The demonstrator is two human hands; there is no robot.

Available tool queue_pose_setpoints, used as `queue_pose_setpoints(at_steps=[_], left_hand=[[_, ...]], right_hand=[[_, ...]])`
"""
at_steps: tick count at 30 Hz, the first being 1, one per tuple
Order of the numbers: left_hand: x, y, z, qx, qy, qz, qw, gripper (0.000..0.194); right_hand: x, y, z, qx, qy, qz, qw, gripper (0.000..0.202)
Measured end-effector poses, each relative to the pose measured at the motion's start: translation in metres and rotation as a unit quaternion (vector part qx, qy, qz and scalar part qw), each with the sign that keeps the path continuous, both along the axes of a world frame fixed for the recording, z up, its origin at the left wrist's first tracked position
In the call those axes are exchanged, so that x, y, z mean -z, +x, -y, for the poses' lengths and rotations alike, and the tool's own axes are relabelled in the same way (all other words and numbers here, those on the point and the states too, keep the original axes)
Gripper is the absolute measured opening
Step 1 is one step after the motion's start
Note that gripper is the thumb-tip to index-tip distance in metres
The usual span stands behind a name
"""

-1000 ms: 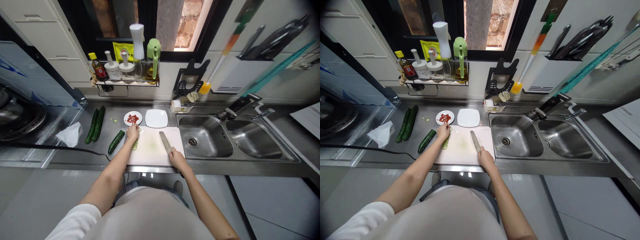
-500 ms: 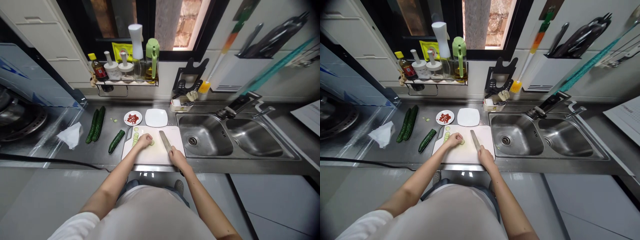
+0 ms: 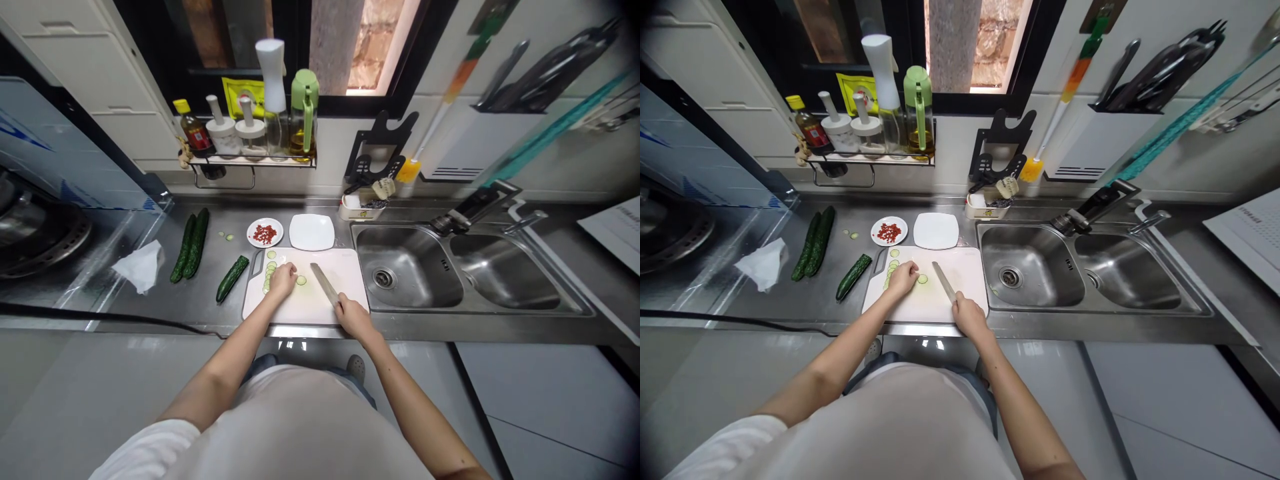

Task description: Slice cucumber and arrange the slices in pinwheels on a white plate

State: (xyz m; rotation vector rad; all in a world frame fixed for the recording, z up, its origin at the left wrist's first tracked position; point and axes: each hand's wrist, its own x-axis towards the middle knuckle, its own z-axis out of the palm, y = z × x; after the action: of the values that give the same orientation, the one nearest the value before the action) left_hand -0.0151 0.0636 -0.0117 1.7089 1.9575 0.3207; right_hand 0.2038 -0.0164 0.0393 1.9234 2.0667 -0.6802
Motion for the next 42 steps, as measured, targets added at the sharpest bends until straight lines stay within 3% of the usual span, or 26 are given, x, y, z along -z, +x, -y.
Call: queue_pose_setpoints(at_steps=[12,31,42], left_hand=[[0.004,0.001,-0.004,-0.008,-0.028,-0.032,0.999,0.018],[0.001,0.002,-0.009,-0.010,-0.048,-0.047,0.998,0.018],[0.004,0.002,-0.011,-0.014,-0.050,-0.048,0.997,0.017]], right_hand=[[-0.014,0.000,0.028,-0.062,-0.011,0.004,0.998,0.018],[-0.006,-0.010,0.035,-0.062,-0.029,0.011,0.998,0.023],[-0.013,-0.019,0.028,-0.060,-0.055,0.005,0.997,0.024]])
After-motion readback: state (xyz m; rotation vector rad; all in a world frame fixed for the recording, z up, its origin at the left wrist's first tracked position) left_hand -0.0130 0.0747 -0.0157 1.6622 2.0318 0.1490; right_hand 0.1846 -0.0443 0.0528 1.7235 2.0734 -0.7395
